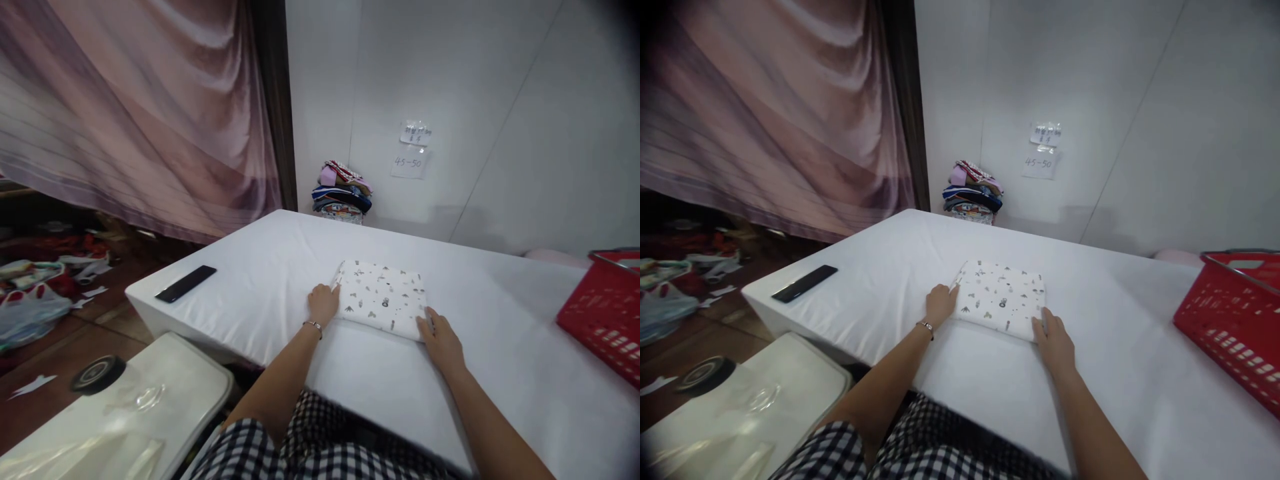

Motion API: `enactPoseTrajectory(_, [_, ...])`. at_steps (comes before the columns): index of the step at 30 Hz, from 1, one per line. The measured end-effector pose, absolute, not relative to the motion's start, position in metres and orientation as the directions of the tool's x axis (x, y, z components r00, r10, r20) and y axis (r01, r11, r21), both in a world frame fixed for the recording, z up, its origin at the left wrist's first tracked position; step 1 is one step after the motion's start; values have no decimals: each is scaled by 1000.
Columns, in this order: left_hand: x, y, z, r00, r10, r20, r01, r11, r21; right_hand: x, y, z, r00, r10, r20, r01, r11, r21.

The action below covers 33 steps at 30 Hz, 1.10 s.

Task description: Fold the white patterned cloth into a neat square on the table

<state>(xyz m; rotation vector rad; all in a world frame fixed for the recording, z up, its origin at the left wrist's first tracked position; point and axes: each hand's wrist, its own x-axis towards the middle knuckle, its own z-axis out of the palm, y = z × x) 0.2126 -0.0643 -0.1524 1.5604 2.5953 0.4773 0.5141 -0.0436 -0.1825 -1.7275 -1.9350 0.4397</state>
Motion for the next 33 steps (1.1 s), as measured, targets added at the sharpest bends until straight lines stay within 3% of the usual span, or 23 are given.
enactPoseTrajectory(12, [207, -41, -139, -480, 877, -4, 841, 462, 281, 516, -40, -184, -64, 985, 158, 796, 146, -587])
enactPoseTrajectory(33, [204, -17, -141, -470, 882, -29, 842, 458, 284, 517, -38, -183, -62, 987, 151, 752, 145, -643])
